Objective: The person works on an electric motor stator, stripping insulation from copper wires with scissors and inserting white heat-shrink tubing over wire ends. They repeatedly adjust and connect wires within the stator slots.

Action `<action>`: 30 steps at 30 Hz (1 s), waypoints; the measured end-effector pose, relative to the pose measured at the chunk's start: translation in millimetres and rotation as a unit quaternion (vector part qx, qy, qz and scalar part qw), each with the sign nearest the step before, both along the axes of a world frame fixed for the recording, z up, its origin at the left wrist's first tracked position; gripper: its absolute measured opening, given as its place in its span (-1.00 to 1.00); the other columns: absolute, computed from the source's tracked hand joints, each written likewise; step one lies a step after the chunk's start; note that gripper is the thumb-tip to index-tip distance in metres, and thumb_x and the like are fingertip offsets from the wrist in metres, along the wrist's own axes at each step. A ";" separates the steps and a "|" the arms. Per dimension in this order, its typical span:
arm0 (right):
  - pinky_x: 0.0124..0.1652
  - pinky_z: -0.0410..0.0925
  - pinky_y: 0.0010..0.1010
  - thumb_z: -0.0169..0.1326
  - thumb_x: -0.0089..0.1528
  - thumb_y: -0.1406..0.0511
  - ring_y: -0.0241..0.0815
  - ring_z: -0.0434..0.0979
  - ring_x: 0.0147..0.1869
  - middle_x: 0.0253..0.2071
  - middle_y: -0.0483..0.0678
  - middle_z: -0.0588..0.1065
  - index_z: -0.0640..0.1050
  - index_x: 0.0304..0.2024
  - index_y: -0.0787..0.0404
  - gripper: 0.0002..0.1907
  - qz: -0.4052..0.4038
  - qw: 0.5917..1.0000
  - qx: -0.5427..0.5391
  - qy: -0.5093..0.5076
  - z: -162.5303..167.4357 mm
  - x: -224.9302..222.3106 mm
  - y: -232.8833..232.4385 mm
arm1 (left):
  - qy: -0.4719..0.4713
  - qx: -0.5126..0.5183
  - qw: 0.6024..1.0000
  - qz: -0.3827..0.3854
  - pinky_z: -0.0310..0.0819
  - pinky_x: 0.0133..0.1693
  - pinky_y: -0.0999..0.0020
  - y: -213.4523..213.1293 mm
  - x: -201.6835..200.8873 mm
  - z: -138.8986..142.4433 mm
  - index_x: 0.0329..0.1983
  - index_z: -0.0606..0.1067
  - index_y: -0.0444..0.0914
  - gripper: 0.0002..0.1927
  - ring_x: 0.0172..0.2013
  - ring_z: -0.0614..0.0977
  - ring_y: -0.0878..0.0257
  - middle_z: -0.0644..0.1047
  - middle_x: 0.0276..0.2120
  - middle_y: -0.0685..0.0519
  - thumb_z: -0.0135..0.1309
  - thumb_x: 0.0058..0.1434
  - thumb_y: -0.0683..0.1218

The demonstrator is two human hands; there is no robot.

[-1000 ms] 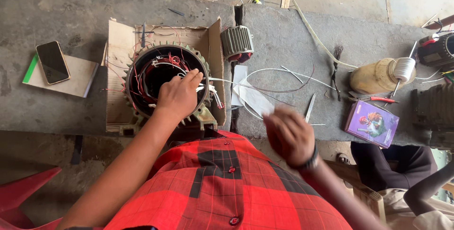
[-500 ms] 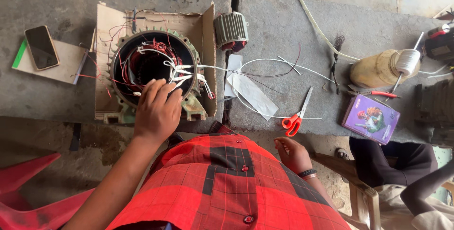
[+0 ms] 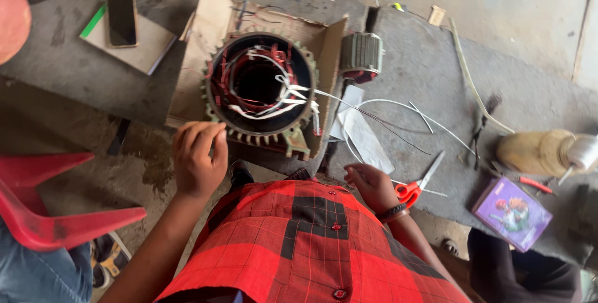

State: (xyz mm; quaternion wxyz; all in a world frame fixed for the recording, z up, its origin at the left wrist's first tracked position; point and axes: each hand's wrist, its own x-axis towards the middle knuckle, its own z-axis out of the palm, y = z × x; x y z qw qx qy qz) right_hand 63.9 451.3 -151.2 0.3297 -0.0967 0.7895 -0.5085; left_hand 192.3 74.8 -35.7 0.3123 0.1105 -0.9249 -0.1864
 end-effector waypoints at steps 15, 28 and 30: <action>-0.02 0.42 -0.25 0.13 0.30 0.34 -0.02 0.59 0.00 -0.08 0.04 0.60 0.57 0.10 0.23 -0.69 0.186 0.905 -0.056 0.379 156.4 -33.8 -253.0 | -0.001 0.359 0.929 -0.091 0.67 -0.22 0.40 -52.9 -51.1 26.9 -0.01 0.57 -0.33 -0.78 -0.22 0.76 0.21 0.69 -0.19 -0.07 0.11 0.41 -0.09; -0.06 0.55 -0.31 0.08 0.29 0.32 -0.16 0.66 -0.03 -0.07 -0.03 0.60 0.59 0.05 0.16 -0.72 0.138 0.970 -0.004 0.200 153.6 -37.1 -288.2 | -0.038 0.622 0.766 -0.154 0.69 -0.25 0.44 -63.4 -62.1 13.0 -0.13 0.53 -0.38 -0.71 -0.33 0.70 0.34 0.64 -0.34 0.02 -0.04 0.48 -0.03; 0.11 0.45 -0.27 0.04 0.26 0.37 -0.15 0.59 0.11 0.01 0.01 0.59 0.52 0.17 0.24 -0.60 0.091 0.984 -0.135 0.068 168.1 -47.0 -281.2 | -0.045 0.626 0.762 -0.159 0.69 -0.20 0.42 -61.3 -59.4 9.8 -0.15 0.53 -0.38 -0.67 -0.30 0.71 0.32 0.65 -0.35 -0.01 -0.08 0.51 -0.01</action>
